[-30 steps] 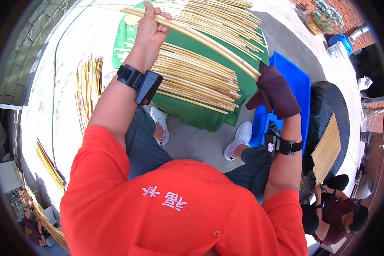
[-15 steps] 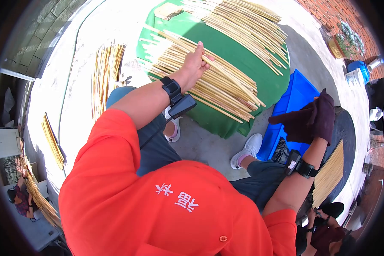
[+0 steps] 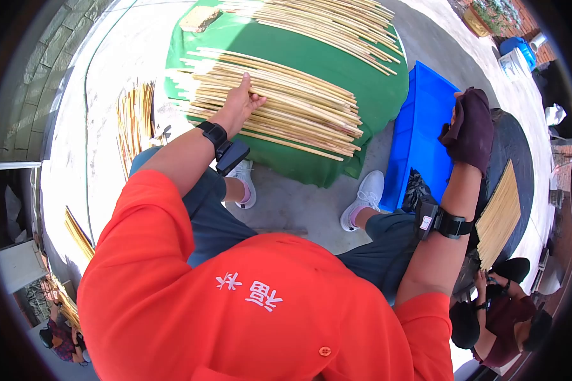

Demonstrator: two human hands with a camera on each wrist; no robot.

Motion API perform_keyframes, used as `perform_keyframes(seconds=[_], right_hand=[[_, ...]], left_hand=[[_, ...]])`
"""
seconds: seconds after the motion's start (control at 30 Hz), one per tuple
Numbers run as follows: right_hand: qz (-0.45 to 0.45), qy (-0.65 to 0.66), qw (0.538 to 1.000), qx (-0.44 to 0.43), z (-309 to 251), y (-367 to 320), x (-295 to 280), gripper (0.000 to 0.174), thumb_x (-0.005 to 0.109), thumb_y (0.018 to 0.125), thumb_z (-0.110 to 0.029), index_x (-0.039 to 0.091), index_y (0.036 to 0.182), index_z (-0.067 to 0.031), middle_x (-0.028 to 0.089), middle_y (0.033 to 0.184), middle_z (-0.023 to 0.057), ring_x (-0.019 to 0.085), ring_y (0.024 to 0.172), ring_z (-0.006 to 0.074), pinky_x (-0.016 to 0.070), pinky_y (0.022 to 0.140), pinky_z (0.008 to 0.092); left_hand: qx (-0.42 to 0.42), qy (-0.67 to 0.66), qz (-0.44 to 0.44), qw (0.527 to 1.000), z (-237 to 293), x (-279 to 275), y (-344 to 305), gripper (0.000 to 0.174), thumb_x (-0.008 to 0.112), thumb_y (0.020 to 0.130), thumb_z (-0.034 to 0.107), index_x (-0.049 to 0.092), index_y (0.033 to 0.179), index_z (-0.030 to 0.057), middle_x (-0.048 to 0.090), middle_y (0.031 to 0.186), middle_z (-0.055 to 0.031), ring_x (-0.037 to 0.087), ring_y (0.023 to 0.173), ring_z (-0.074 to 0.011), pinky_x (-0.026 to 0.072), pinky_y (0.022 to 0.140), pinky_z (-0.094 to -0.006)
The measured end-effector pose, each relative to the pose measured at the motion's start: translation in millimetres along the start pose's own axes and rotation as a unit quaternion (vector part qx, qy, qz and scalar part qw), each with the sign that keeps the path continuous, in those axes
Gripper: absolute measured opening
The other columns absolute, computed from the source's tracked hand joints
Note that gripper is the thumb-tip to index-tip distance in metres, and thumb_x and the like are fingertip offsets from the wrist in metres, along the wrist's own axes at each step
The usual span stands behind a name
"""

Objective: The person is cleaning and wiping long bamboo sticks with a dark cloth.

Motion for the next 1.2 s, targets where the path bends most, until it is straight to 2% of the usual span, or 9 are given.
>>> perform_keyframes(seconds=[0.23,0.47,0.6,0.67,0.83,0.97,1.03,1.13,1.2], right_hand=[[0.012,0.054,0.998,-0.001,11,-4,10,0.013,0.050,0.079,-0.011,0.056,0.087,-0.0023,0.053,0.082,0.0136,0.055,0.074,0.0291,0.0439,0.066,0.0343],[0.045,0.045,0.998,-0.016,3,-5,6,0.013,0.051,0.080,-0.012,0.056,0.089,-0.0028,0.054,0.086,0.0141,0.056,0.076,0.0278,0.0443,0.068,0.0329],[0.075,0.040,0.996,-0.031,4,-5,-2,0.012,0.051,0.080,-0.012,0.056,0.086,-0.0027,0.053,0.085,0.0136,0.055,0.075,0.0281,0.0440,0.067,0.0329],[0.002,0.094,0.992,0.083,30,-4,12,0.010,0.051,0.081,-0.011,0.055,0.083,-0.0017,0.051,0.082,0.0136,0.054,0.074,0.0290,0.0433,0.065,0.0338],[0.048,0.034,0.998,0.013,7,-2,-2,0.012,0.050,0.081,-0.012,0.053,0.080,-0.0007,0.049,0.080,0.0148,0.052,0.073,0.0313,0.0422,0.065,0.0351],[0.034,0.067,0.996,0.042,20,0,7,0.012,0.050,0.080,-0.012,0.052,0.080,0.0000,0.049,0.080,0.0162,0.051,0.079,0.0336,0.0416,0.068,0.0365],[0.032,0.093,0.994,0.056,18,0,10,0.012,0.050,0.080,-0.012,0.053,0.080,0.0002,0.049,0.081,0.0166,0.051,0.081,0.0341,0.0417,0.069,0.0369],[0.062,0.105,0.992,0.031,18,1,12,0.013,0.050,0.079,-0.012,0.054,0.081,0.0004,0.050,0.083,0.0171,0.051,0.083,0.0349,0.0421,0.071,0.0371],[0.092,0.097,0.991,-0.006,13,0,5,0.014,0.050,0.079,-0.012,0.055,0.082,0.0004,0.051,0.084,0.0171,0.051,0.083,0.0351,0.0424,0.072,0.0369]], left_hand=[[-0.021,0.032,-0.042,0.998,-17,16,-2,0.041,0.047,0.090,0.038,0.045,0.087,-0.0025,0.042,0.071,-0.0072,0.043,0.060,-0.0150,0.0563,0.072,-0.0381],[-0.058,0.040,-0.052,0.996,-28,24,-3,0.047,0.035,0.095,0.027,0.028,0.117,-0.0138,0.045,0.104,-0.0257,0.056,0.087,-0.0343,0.0524,0.083,-0.0425],[-0.076,0.055,-0.050,0.994,-27,28,-9,0.046,0.033,0.096,0.025,0.027,0.116,-0.0153,0.045,0.106,-0.0295,0.056,0.095,-0.0364,0.0522,0.084,-0.0410],[-0.071,0.071,-0.054,0.993,-25,30,-13,0.045,0.033,0.096,0.024,0.027,0.116,-0.0159,0.045,0.105,-0.0299,0.056,0.094,-0.0358,0.0526,0.083,-0.0398],[-0.051,0.104,-0.071,0.991,-16,27,-18,0.039,0.034,0.096,0.022,0.031,0.113,-0.0133,0.052,0.096,-0.0259,0.060,0.087,-0.0328,0.0545,0.076,-0.0372],[-0.068,0.263,-0.192,0.943,-19,43,-46,0.028,0.047,0.091,0.030,0.049,0.089,0.0021,0.060,0.072,-0.0124,0.062,0.068,-0.0195,0.0527,0.061,-0.0304],[-0.166,0.456,-0.346,0.803,-58,46,-87,0.026,0.054,0.087,0.029,0.052,0.080,0.0042,0.059,0.069,-0.0087,0.060,0.060,-0.0161,0.0513,0.058,-0.0273],[-0.087,0.635,-0.339,0.689,-72,27,-91,0.022,0.060,0.083,0.024,0.052,0.074,0.0055,0.058,0.067,-0.0049,0.057,0.056,-0.0131,0.0484,0.055,-0.0238],[-0.032,0.621,-0.310,0.720,-59,30,-80,0.019,0.061,0.082,0.021,0.053,0.074,0.0058,0.057,0.066,-0.0035,0.057,0.056,-0.0115,0.0469,0.054,-0.0231]])
Point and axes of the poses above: each hand's wrist, its own y-axis towards the middle knuckle, its own x-axis out of the palm, z = x × y, the point moved 10 cm from there along y, towards the middle knuckle
